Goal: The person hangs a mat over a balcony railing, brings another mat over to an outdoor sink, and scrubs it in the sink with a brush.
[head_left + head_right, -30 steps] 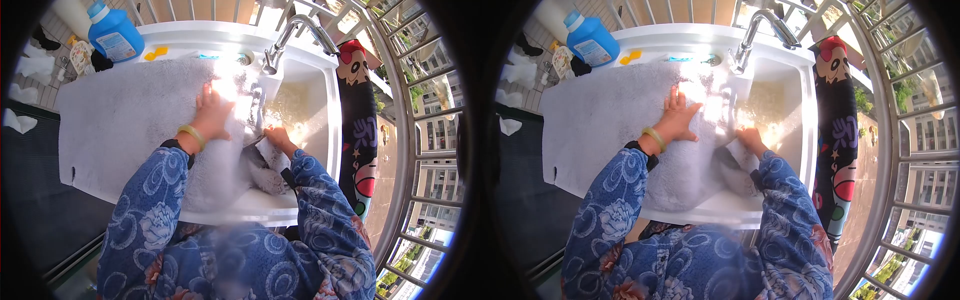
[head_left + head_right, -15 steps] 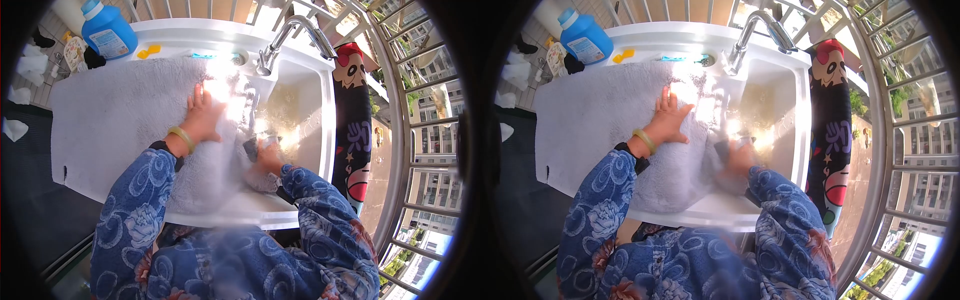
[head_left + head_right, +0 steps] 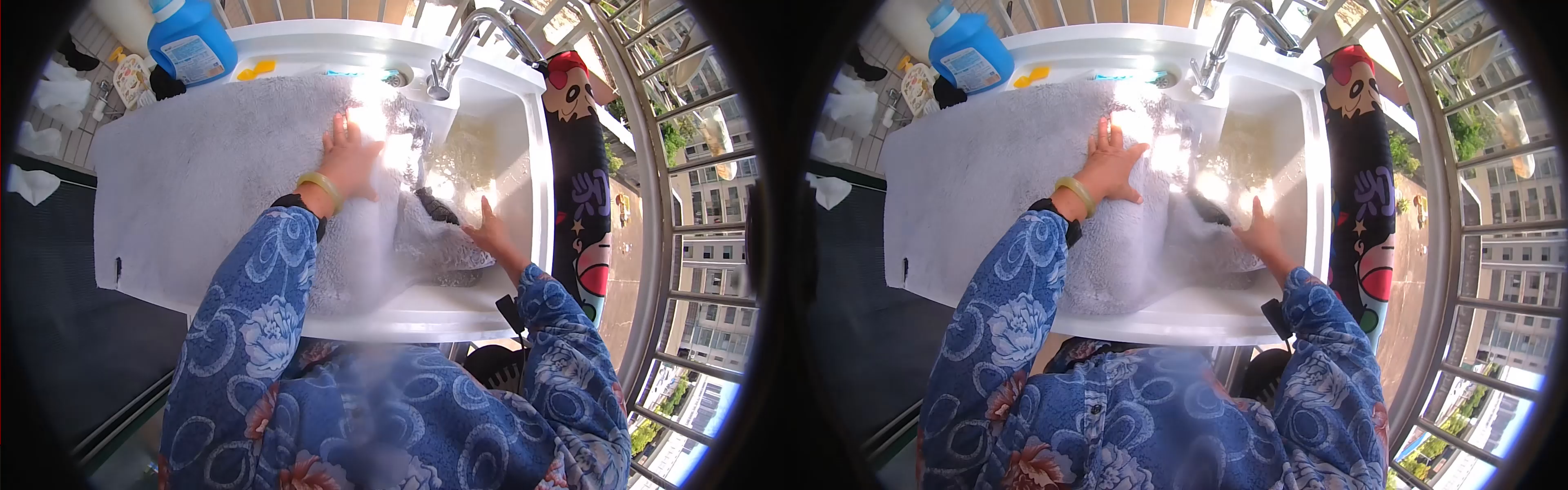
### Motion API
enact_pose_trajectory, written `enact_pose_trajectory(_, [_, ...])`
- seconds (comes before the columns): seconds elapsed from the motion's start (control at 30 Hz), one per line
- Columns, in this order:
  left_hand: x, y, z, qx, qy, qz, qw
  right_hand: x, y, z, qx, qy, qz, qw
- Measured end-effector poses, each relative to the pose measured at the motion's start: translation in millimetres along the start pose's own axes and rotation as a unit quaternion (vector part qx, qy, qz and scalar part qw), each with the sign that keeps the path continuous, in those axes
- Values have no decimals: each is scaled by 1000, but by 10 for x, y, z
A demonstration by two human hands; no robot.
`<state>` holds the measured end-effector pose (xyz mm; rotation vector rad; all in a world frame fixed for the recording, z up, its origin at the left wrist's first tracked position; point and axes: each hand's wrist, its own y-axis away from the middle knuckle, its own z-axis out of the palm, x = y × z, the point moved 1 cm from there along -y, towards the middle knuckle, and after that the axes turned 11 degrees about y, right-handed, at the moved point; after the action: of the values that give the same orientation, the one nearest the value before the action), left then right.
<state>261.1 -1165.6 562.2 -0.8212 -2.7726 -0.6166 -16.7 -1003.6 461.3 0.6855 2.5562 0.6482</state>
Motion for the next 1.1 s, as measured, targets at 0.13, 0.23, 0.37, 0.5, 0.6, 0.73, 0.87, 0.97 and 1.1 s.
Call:
enact_pose_trajectory(0.13, [-9,6,-43,0,16,10,1000,160,161,14,-121,-253,228,932])
enact_pose_trajectory(0.23, [3,7,-47,1,12,7,1000,111,196,376,-174,-281,235,914])
enact_pose_trajectory(0.37, [16,-8,-57,3,20,11,1000,464,-435,1584,-75,-79,285,952])
enact_pose_trajectory(0.5, [15,-21,-11,9,31,12,999,765,-1248,2143,-189,659,-209,697])
enact_pose_trajectory(0.6, [-4,-43,-20,21,29,20,999,596,-1147,1733,-85,386,-267,879])
enact_pose_trajectory(0.73, [1,-12,-68,10,26,22,999,248,-1058,959,-57,241,-82,965])
enact_pose_trajectory(0.87, [-27,-2,-14,13,30,27,999,36,-662,-72,65,59,-5,996])
enact_pose_trajectory(0.97, [-17,-19,-39,5,24,23,999,-185,-446,-242,-83,-92,81,989])
enact_pose_trajectory(1.1, [17,-54,-62,-11,11,12,1000,-10,-992,403,-72,-10,78,994])
